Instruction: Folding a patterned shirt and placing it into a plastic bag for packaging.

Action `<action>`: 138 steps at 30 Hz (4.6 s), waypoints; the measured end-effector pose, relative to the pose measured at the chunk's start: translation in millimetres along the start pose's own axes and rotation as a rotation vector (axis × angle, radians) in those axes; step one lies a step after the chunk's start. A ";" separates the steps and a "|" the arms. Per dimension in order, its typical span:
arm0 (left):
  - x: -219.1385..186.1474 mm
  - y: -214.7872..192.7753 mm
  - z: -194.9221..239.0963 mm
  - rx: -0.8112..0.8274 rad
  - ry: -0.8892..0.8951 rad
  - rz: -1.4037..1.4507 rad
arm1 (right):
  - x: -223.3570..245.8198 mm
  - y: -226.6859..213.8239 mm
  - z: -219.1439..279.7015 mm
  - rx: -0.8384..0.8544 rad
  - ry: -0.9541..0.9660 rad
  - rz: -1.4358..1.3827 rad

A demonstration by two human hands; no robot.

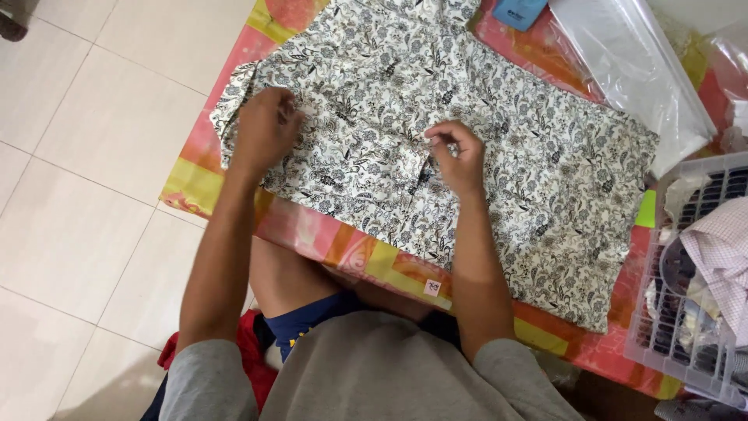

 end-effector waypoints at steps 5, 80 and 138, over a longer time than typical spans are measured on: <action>-53.5 32.2 8.7 -0.114 0.333 -0.289 | 3.7 -21.4 9.9 0.148 0.138 0.044; -62.1 40.4 81.0 -0.007 0.282 -0.478 | 10.5 -244.0 150.3 -0.459 0.683 0.761; -47.9 35.0 68.8 0.227 0.019 -0.458 | -49.2 -318.7 44.9 -0.099 0.465 1.125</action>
Point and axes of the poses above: each hand's wrist, its own z-axis away from the middle knuckle, its own y-axis out of the palm, x = y × z, the point moved 3 cm from there along -z, towards the middle knuckle, and after that the axes turned 1 degree about x, right-handed, at the moved point
